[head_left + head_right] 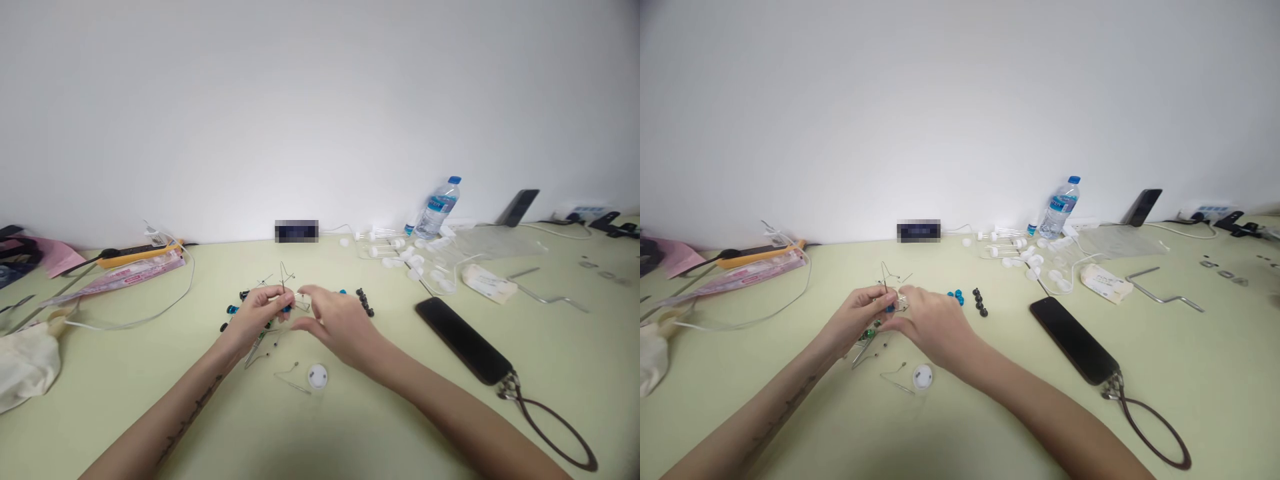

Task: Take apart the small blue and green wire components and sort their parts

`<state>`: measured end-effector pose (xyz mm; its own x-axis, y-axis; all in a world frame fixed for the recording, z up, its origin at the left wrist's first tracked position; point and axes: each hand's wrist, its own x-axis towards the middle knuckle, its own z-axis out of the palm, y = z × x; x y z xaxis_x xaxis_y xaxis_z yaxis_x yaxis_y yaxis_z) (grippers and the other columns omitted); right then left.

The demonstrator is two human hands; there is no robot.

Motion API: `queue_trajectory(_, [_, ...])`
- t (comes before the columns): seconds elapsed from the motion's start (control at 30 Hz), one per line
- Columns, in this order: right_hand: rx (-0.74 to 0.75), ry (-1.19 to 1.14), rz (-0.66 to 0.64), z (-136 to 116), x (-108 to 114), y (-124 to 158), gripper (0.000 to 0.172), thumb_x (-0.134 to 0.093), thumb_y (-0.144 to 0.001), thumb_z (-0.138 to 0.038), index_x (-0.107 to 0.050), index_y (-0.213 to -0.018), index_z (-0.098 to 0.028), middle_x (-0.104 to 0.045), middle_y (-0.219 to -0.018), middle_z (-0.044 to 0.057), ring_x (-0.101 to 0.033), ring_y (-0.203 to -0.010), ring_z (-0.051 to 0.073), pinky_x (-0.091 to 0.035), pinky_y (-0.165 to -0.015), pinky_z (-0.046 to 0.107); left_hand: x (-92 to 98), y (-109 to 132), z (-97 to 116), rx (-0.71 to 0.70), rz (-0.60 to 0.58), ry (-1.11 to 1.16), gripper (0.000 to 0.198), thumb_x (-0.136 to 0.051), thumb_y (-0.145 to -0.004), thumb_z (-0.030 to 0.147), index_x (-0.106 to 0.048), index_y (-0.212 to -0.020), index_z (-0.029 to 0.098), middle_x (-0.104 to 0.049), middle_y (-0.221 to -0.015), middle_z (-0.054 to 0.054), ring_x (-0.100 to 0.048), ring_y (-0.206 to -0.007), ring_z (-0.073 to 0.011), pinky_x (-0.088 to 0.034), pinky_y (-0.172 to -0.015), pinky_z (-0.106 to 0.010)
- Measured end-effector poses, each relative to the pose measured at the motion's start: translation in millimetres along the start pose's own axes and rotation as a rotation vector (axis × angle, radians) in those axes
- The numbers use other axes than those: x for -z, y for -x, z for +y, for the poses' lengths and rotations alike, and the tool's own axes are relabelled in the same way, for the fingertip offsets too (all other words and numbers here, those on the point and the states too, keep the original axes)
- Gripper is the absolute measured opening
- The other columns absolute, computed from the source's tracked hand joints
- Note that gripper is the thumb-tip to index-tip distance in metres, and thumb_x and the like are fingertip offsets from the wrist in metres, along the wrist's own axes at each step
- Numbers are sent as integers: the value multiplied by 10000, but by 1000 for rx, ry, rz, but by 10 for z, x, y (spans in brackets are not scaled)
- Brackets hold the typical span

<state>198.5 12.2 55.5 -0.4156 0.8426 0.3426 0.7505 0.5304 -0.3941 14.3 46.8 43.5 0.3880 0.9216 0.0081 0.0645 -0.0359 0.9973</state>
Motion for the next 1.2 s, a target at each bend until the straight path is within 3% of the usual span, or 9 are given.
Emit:
queue_trajectory(0.17, [-336,-734,-212,192,29,-111,641,-197,-928,-618,-585,-718,-153,-547,-562,16,-446,-486,105,-323,-506,232,3,22,46,-158,188,-217,203,-598,-826,359,-640,-735,182,-558,-631,4,-483,-594,-125,-366,-572,-224])
queue_trajectory(0.3, [-351,-1036,-271,240,-51,-150,479,-374,-912,-555,-517,-685,-159,-500,-558,-11,-392,-466,84,-276,-454,206,-16,32,33,-218,197,-298,198,-588,-832,356,-643,-733,194,-560,-659,4,-488,-591,-123,-369,-564,-226])
queue_trajectory(0.4, [-221,-813,-174,205,-67,-131,353,-405,-938,-428,-531,-734,-170,-543,-612,-15,-420,-498,85,-319,-507,207,-11,31,43,-132,136,-253,229,-581,-832,383,-651,-744,184,-559,-633,6,-491,-585,-125,-364,-564,-230])
queue_trajectory(0.63, [242,239,55,230,-135,-48,290,-356,-960,-181,-619,-839,-161,-604,-744,53,-488,-612,124,-258,-539,257,68,-3,45,99,-56,17,285,-630,-787,413,-641,-691,144,-540,-639,-1,-450,-547,-96,-349,-545,-224])
queue_trajectory(0.8, [117,-58,182,217,-92,-76,249,-424,-960,-340,-583,-1077,-187,-639,-894,65,-575,-736,146,-389,-633,251,90,-10,43,57,6,48,283,-624,-797,408,-624,-706,140,-527,-650,2,-435,-571,-93,-344,-557,-224])
queue_trajectory(0.9, [-146,-538,18,216,-66,-111,406,-307,-970,-471,-581,-973,-171,-647,-782,45,-603,-649,136,-433,-589,245,80,8,67,-34,91,-75,285,-580,-836,405,-604,-711,149,-521,-607,12,-425,-576,-100,-340,-578,-231])
queue_trajectory(1.0, [-209,-806,-151,222,-85,-118,431,-276,-973,-472,-548,-833,-168,-628,-707,28,-584,-548,114,-409,-499,218,58,27,94,-45,95,-155,280,-576,-836,409,-604,-725,153,-523,-595,15,-439,-581,-106,-335,-576,-233])
queue_trajectory(1.07, [-154,-722,-93,218,-104,-103,317,-367,-965,-407,-533,-820,-179,-629,-726,14,-580,-564,103,-413,-530,209,50,30,95,-22,69,-174,276,-582,-828,410,-611,-731,153,-524,-598,16,-444,-576,-106,-324,-560,-231])
queue_trajectory(1.2, [121,-104,116,210,-134,-61,258,-385,-963,-231,-595,-827,-170,-628,-728,37,-568,-626,125,-375,-574,238,69,5,45,44,-1,-155,275,-591,-819,407,-612,-713,154,-520,-578,18,-439,-555,-106,-326,-553,-233])
